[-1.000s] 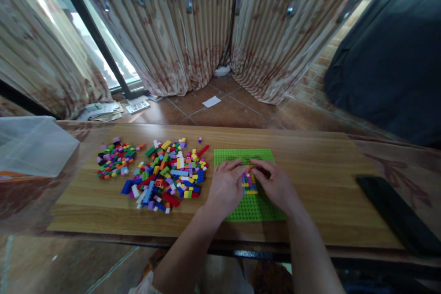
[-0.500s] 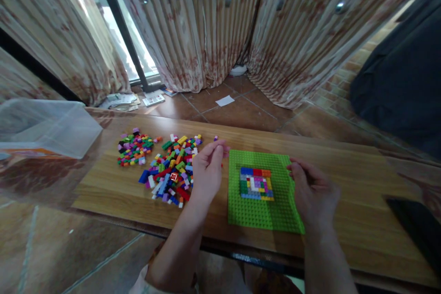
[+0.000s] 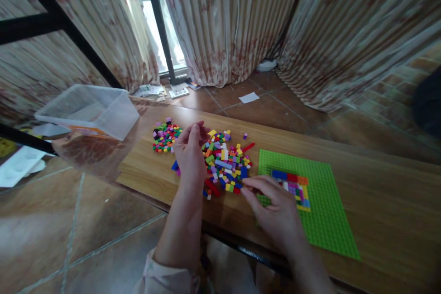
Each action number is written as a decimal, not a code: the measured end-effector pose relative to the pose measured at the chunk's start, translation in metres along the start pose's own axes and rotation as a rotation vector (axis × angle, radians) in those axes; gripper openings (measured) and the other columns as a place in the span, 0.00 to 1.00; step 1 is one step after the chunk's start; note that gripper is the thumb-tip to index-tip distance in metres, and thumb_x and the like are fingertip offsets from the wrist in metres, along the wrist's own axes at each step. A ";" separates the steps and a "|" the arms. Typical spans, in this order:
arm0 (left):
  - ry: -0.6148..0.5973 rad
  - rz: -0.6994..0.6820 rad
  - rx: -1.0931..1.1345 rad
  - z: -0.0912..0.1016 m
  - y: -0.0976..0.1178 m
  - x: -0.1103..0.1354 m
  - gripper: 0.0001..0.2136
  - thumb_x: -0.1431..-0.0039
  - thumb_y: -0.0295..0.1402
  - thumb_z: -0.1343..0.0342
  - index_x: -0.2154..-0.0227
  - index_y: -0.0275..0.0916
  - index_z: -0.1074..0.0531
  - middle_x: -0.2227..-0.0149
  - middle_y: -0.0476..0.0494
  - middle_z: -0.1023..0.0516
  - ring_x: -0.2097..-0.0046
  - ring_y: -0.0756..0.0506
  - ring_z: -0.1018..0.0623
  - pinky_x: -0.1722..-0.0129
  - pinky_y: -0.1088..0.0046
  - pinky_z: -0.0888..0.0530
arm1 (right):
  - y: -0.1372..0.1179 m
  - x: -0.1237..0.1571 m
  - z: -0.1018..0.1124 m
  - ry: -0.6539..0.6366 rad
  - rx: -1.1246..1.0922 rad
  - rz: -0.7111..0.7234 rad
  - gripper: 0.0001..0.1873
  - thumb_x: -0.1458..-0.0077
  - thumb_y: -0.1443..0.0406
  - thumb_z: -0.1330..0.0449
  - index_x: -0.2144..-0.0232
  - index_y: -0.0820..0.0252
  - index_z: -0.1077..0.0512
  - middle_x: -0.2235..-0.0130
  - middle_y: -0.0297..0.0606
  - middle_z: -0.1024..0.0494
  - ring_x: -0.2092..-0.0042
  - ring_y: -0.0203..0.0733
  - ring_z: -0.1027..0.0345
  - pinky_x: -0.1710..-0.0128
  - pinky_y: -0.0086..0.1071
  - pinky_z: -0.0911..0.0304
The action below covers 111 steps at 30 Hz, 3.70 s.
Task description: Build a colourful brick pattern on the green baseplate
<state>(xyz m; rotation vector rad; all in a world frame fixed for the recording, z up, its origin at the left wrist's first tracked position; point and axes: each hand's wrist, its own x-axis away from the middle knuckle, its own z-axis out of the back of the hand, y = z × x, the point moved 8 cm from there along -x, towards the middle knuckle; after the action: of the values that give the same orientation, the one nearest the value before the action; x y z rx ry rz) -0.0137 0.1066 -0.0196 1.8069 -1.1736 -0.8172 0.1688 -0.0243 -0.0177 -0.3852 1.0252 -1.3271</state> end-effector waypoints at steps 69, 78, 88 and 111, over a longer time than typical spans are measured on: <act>0.025 0.102 -0.053 0.010 -0.002 -0.004 0.06 0.52 0.31 0.38 0.70 0.37 0.21 0.73 0.49 0.22 0.72 0.54 0.25 0.68 0.80 0.28 | 0.010 -0.026 -0.050 0.056 0.340 -0.068 0.07 0.41 0.66 0.44 0.66 0.57 0.24 0.63 0.40 0.22 0.58 0.46 0.34 0.56 0.40 0.40; 0.047 0.099 -0.031 0.012 -0.001 -0.006 0.06 0.52 0.31 0.38 0.70 0.37 0.21 0.73 0.49 0.22 0.72 0.54 0.26 0.69 0.79 0.29 | 0.008 -0.024 -0.050 0.056 0.338 -0.054 0.09 0.41 0.64 0.42 0.59 0.59 0.24 0.60 0.42 0.22 0.56 0.47 0.35 0.55 0.41 0.40; 0.118 0.065 -0.027 0.025 0.005 -0.011 0.06 0.51 0.31 0.38 0.70 0.37 0.21 0.73 0.49 0.22 0.72 0.54 0.26 0.68 0.78 0.29 | 0.009 -0.027 -0.060 0.048 0.371 -0.038 0.08 0.39 0.63 0.44 0.63 0.57 0.24 0.62 0.41 0.22 0.57 0.48 0.35 0.56 0.42 0.41; -0.852 0.315 -0.334 -0.063 -0.028 0.056 0.05 0.47 0.31 0.41 0.74 0.36 0.23 0.77 0.48 0.25 0.75 0.51 0.29 0.75 0.77 0.32 | 0.028 -0.017 0.007 0.250 -0.240 -0.433 0.16 0.40 0.54 0.44 0.71 0.58 0.24 0.75 0.33 0.26 0.72 0.37 0.33 0.72 0.29 0.37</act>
<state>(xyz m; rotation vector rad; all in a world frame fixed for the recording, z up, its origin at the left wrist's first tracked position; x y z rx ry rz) 0.0701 0.0785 -0.0199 0.9553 -1.6576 -1.5494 0.1927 -0.0034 -0.0283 -0.6620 1.3692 -1.6724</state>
